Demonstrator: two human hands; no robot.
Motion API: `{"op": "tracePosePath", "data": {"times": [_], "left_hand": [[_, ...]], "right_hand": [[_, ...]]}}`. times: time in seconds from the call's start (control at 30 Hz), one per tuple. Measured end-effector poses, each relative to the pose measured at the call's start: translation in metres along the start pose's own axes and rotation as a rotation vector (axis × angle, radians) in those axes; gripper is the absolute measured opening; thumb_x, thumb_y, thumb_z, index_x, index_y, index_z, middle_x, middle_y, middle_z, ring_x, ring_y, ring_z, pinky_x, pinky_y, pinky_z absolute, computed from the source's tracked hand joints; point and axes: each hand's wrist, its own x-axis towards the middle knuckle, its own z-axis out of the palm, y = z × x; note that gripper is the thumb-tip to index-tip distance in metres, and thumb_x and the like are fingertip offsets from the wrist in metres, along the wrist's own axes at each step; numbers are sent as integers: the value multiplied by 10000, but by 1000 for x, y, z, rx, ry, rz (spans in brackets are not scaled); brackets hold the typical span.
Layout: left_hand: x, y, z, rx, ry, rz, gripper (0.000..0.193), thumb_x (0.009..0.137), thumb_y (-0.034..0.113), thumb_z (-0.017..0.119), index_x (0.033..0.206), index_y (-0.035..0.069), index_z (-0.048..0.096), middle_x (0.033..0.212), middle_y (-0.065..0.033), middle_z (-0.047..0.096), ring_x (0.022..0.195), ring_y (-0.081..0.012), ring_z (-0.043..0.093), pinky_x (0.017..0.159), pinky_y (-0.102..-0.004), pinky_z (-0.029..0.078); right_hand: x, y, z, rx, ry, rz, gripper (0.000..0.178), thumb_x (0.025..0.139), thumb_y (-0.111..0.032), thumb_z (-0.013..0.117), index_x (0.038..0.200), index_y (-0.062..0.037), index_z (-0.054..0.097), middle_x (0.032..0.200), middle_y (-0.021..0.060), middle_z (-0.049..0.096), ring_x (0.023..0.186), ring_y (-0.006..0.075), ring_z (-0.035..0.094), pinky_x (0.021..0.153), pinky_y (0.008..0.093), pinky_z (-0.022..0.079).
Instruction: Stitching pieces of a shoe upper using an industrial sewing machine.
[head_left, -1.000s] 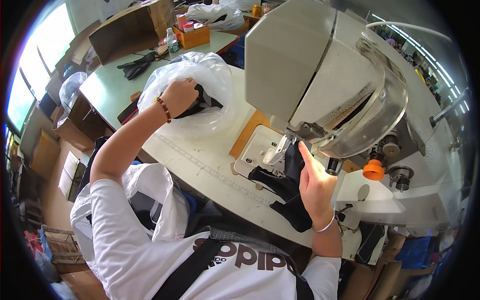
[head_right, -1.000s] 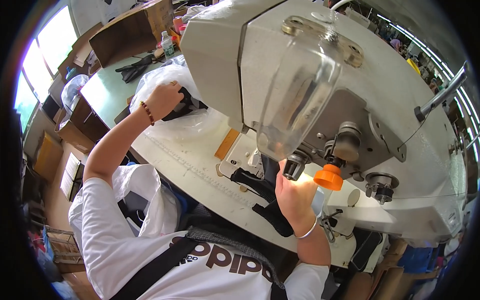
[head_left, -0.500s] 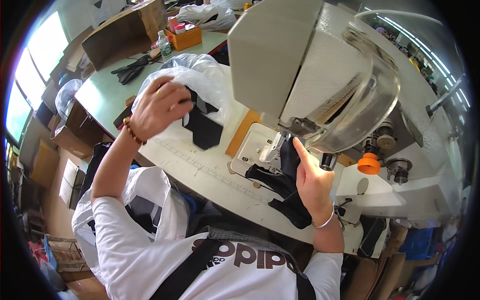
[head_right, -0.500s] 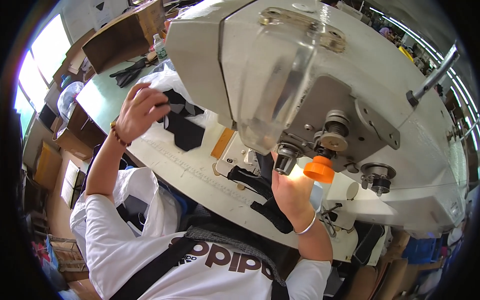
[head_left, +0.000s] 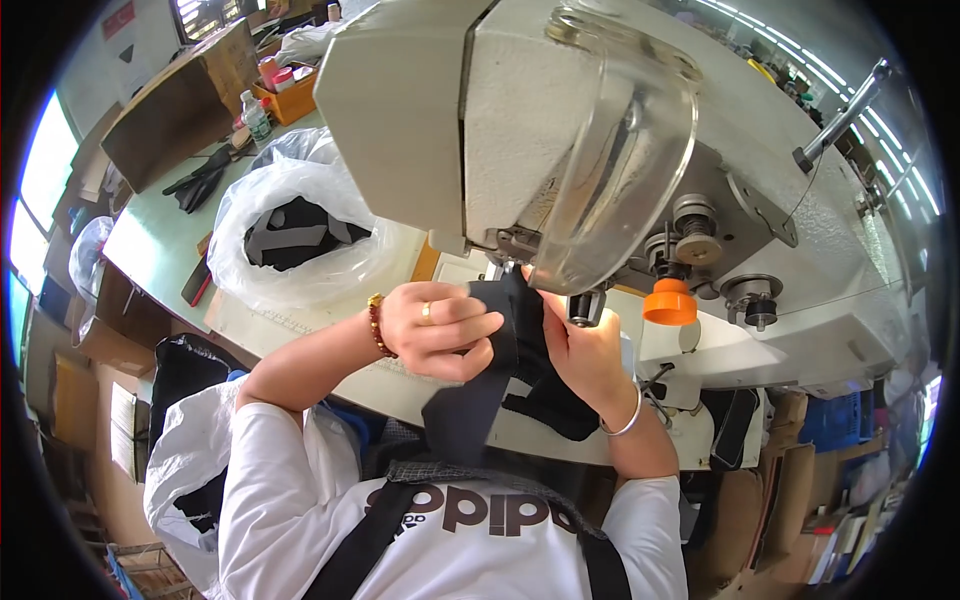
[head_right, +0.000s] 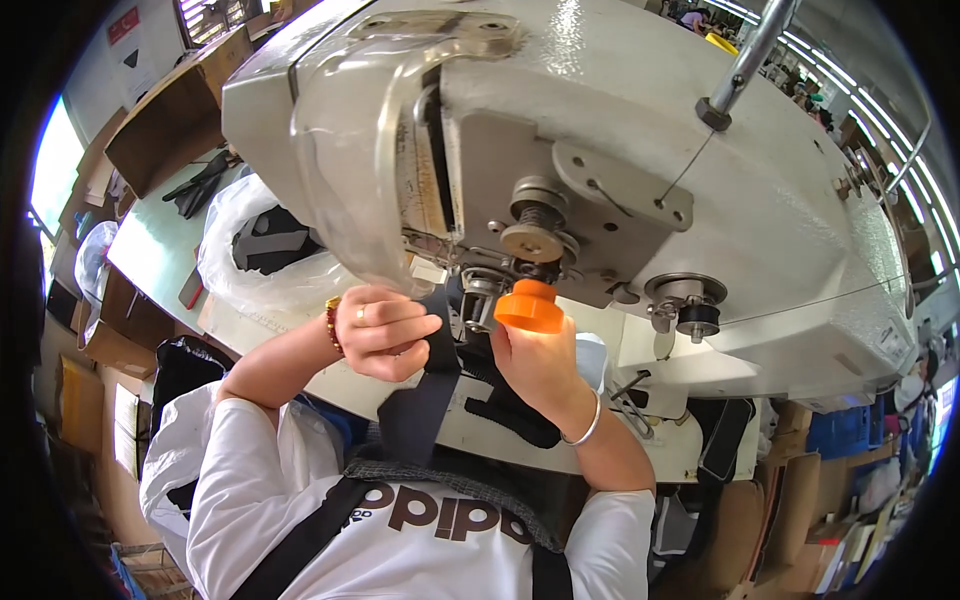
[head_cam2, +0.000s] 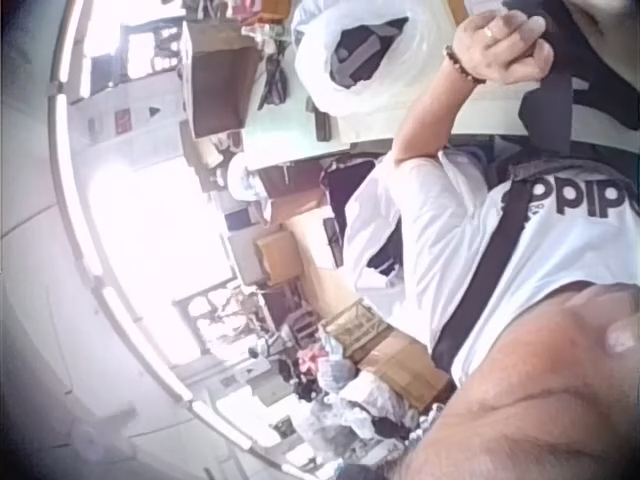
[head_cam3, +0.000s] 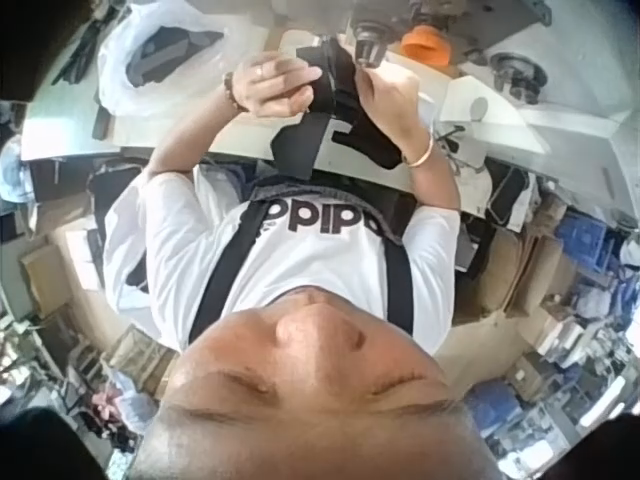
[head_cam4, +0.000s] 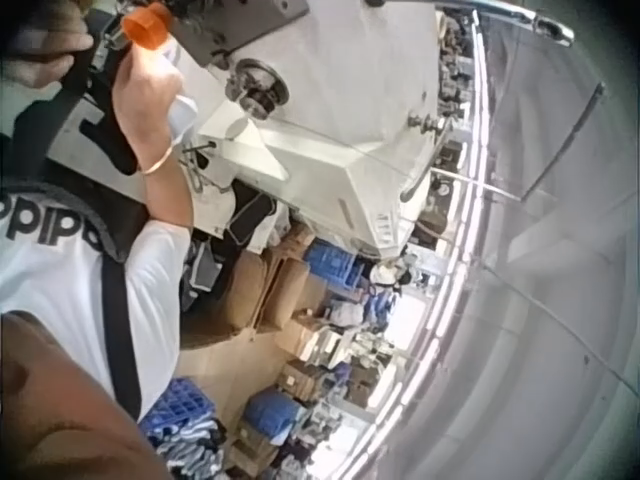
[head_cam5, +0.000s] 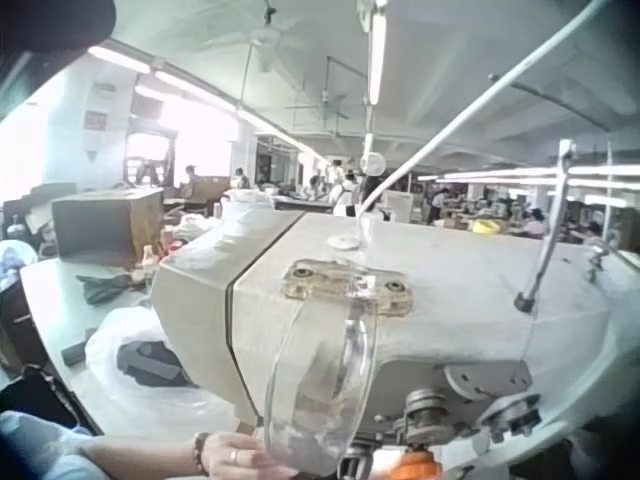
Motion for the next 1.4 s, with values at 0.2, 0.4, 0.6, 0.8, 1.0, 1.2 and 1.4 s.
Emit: {"op": "tracePosePath", "data": {"times": [0.2,0.4,0.6,0.8,1.0,1.2,1.4], "left_hand": [[-8,-8,16,-13,-39,-87,135,805,50,694,870,94,585,1047,-141,738,924,-259,746,720,-333,657],[-2,-3,15,42,-136,-209,149,836,76,707,980,56,734,1019,-65,721,932,-192,749,607,-263,597],[13,-1,1,-1,-209,-286,146,805,42,726,950,47,740,1012,-73,734,915,-173,761,502,-229,522],[10,-1,2,-56,-146,-265,135,805,39,740,940,26,746,1012,-115,754,903,-212,776,566,-238,589],[5,2,8,11,-34,-217,103,825,41,747,926,21,744,1008,-128,768,912,-220,780,611,-255,610],[-7,4,15,-8,-39,-183,86,837,35,747,922,22,743,1002,-126,770,925,-220,779,640,-263,623],[-15,14,23,39,-71,-238,131,808,31,744,939,19,755,1014,-128,767,928,-231,776,642,-254,626]], "right_hand": [[-3,4,-7,200,-116,141,274,944,104,620,1161,-24,727,1241,129,764,1044,332,747,907,381,578],[-8,7,-6,234,-112,158,220,969,63,644,1136,-38,746,1240,114,770,1097,280,731,972,383,559],[-22,2,-1,327,-131,291,187,926,57,662,1086,-30,703,1101,98,689,960,201,671,808,346,545],[-19,1,0,222,-227,206,202,958,1,617,1153,-39,650,1055,92,653,911,210,629,797,374,500],[-13,-7,-31,606,-617,521,526,1126,-56,345,1639,49,294,1684,110,371,1550,202,343,1284,350,226],[-10,-12,-29,-68,-791,334,519,1133,-58,335,1637,54,290,1657,112,405,1527,200,375,1277,335,249],[-2,-17,-33,241,-645,432,501,1109,-108,437,1584,26,351,1526,107,465,1377,195,456,1175,321,308]]}}
